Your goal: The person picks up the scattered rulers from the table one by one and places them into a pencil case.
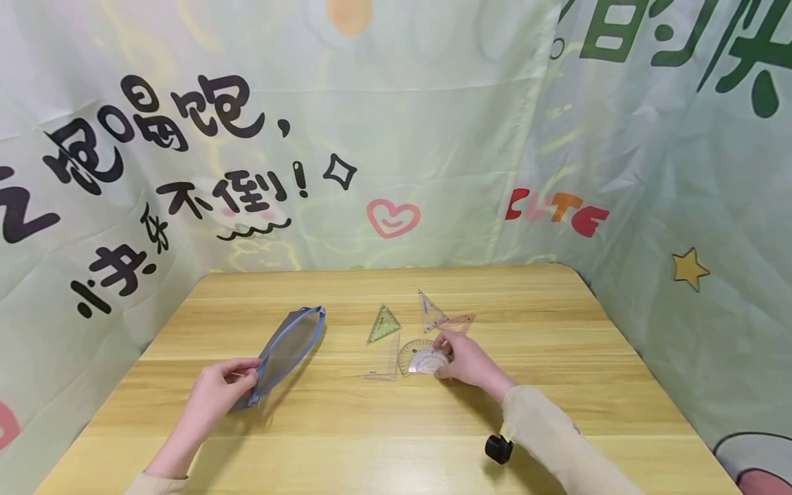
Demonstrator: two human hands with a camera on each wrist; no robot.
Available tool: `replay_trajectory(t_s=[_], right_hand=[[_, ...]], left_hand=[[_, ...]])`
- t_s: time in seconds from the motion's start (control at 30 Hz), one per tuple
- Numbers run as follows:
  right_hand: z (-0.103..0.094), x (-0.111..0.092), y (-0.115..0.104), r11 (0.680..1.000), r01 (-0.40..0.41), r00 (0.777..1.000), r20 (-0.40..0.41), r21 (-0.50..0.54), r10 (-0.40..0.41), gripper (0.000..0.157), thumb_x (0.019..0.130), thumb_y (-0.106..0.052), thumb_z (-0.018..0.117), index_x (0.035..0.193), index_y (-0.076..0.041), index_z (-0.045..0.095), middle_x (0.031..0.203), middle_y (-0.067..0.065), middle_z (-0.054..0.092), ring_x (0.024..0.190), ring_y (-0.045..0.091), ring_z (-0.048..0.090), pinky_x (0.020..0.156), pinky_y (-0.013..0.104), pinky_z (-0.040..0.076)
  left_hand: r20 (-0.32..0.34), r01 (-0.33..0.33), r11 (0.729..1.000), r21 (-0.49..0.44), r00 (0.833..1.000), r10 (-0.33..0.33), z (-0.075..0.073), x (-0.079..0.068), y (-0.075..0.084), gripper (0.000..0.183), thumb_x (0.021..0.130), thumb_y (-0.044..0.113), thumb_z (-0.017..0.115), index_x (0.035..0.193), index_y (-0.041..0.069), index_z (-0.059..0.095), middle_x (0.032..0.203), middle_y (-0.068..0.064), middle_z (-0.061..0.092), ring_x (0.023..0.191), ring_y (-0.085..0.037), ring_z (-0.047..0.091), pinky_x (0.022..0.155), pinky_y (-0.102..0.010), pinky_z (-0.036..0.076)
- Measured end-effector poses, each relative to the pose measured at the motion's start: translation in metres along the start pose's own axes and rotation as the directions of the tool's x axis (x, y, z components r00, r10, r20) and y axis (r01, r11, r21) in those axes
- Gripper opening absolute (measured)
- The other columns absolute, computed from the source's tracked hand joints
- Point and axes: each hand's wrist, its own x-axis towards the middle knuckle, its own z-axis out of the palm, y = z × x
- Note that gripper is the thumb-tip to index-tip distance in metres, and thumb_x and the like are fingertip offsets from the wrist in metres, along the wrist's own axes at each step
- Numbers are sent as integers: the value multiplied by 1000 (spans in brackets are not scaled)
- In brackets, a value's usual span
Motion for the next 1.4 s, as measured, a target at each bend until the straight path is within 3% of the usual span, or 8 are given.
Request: replay_trajectory(t_s=[0.4,0.73,1.03,1.27,1.4], right_hand=[[-2,2,9,997,52,998,23,-56,-51,45,73,-14,85,111,-3,63,93,9,64,83,17,57,71,27,50],[-5,2,6,998,20,999,27,-56,-19,45,75,-13,84,113,-3,63,96,9,64,83,16,57,71,27,50],[-6,2,4,998,6,1000,28,-56,-4,46,75,-12,84,115,-4,62,93,8,65,81,16,56,70,26,47],[-6,-1,4,999,27,999,30,-34,-26,32,81,-8,78,109,-3,63,80,4,62,73,11,53,64,21,44],[-8,-1,4,999,20,1000,24,-44,-19,25,85,-6,73,109,-4,65,82,3,64,74,11,54,66,22,46]], left_hand=[[11,44,999,-14,999,-44,-2,3,8,32,84,2,63,114,-2,71,91,-11,70,72,-9,63,60,-15,57],[1,89,991,-104,996,-90,-3,-2,12,33,83,-1,62,114,-6,70,90,-11,69,71,-6,60,62,-15,59],[20,91,992,-93,996,-89,-3,-10,17,34,83,-1,61,116,-6,69,91,-12,68,73,-9,63,63,-16,60],[55,82,989,-123,996,-75,-1,-11,23,35,84,-2,61,119,-7,67,89,-12,67,72,-13,66,64,-24,63],[66,68,990,-123,996,-60,1,-10,25,35,84,-2,61,118,-7,67,87,-12,68,71,-13,66,63,-23,63]])
